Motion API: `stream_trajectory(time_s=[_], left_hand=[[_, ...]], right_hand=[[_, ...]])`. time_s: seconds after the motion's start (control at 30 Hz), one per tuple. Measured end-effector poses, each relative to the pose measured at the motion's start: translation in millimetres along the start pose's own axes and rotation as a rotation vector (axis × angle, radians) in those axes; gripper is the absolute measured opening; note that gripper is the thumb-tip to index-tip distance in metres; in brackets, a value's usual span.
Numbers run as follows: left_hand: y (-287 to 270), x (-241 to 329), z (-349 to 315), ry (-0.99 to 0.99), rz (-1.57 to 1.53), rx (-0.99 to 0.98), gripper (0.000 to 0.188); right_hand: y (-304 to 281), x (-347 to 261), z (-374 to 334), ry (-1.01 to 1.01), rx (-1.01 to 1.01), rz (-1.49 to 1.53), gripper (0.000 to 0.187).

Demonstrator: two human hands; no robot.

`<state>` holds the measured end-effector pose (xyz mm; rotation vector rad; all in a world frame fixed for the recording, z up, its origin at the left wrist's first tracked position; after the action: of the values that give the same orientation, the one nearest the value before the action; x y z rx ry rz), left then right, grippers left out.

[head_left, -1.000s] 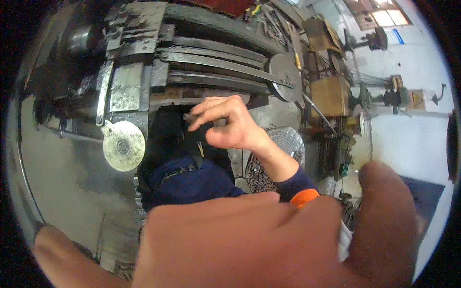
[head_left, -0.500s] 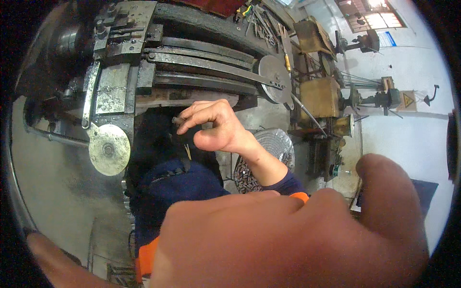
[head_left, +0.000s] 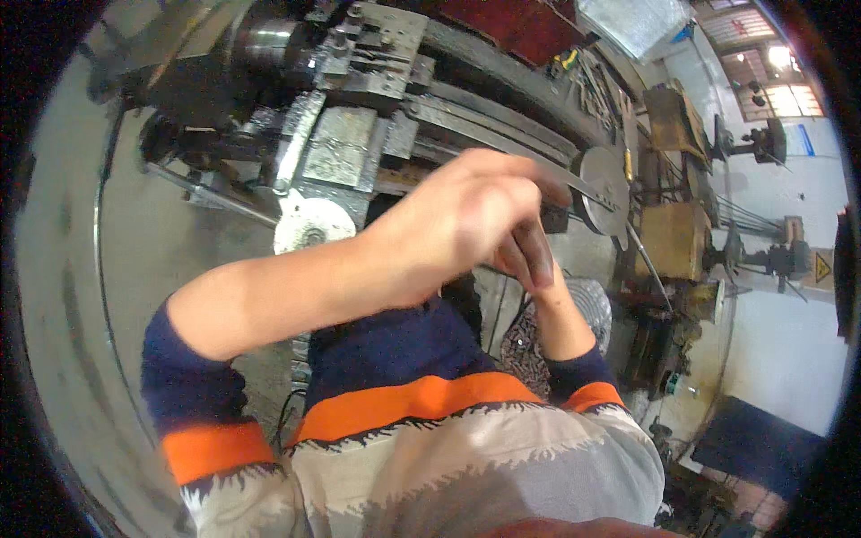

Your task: The person operates a metal lathe, repeatedly loading small cylindrical metal pieces into the chuck, machining them, and removing the finished parts. The person uses both hands to manipulate the workpieces and machine controls throughout the process.

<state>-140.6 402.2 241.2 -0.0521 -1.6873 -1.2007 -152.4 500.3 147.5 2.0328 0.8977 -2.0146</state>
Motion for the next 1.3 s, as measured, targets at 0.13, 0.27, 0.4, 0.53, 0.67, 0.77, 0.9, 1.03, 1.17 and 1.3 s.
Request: stream_trajectory(time_s=[0.13, 0.27, 0.4, 0.53, 0.67, 0.77, 0.9, 1.03, 1.17, 1.3], left_hand=[[-42.3, 9.5, -4.8, 0.009, -0.115, 0.156, 0.038], [-72.6, 32.1, -27.6, 0.092, -0.127, 0.205, 0.037], [-135.8, 80.7, -99.1, 0.199, 0.333, 0.582, 0.036], [-162.4, 160.2, -216.4, -0.043, 2.012, 1.031, 0.043], [-225.6, 185.5, -405.6, 0.008, 1.829, 1.543, 0.037], [-233.3, 155.2, -468.6, -0.132, 1.813, 1.617, 0.044], [-245.7, 93.4, -470.2, -0.247, 1.314, 1.537, 0.036], [-264.8, 81.9, -481.9, -0.189, 1.312, 1.573, 0.031], [-261.7, 88.5, -473.9, -0.361, 1.482, 1.628, 0.026], [-254.4, 97.2, -460.4, -0.439, 1.721, 1.721, 0.021]], right_hand=[[-10.8, -10.4, 17.7, -0.072, 0.132, -0.392, 0.024], [-13.6, -28.6, 38.7, -0.150, 0.054, -0.408, 0.027], [2.5, -69.8, 72.9, -0.396, 0.043, -0.551, 0.031], [20.3, -106.0, 116.3, -0.617, 0.036, -0.712, 0.031], [56.6, -137.1, 173.2, -0.803, 0.117, -0.909, 0.030], [77.7, -127.6, 227.2, -0.656, 0.103, -1.183, 0.030], [89.1, -108.9, 271.9, -0.351, -0.043, -1.569, 0.026], [86.7, -102.0, 287.8, -0.225, -0.103, -1.478, 0.021], [88.5, -98.8, 291.3, -0.182, -0.146, -1.451, 0.026], [88.8, -98.3, 289.9, -0.172, -0.182, -1.336, 0.031]])
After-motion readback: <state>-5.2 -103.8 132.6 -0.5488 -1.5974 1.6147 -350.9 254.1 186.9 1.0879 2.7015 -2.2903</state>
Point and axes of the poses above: each hand's wrist, its own z-axis towards the middle knuckle, its own y-axis out of the palm, x = y × z, the point moved 8 cm from there along z, towards the middle knuckle, and after that the axes turned 8 degrees about -z, right-handed, at the moved point
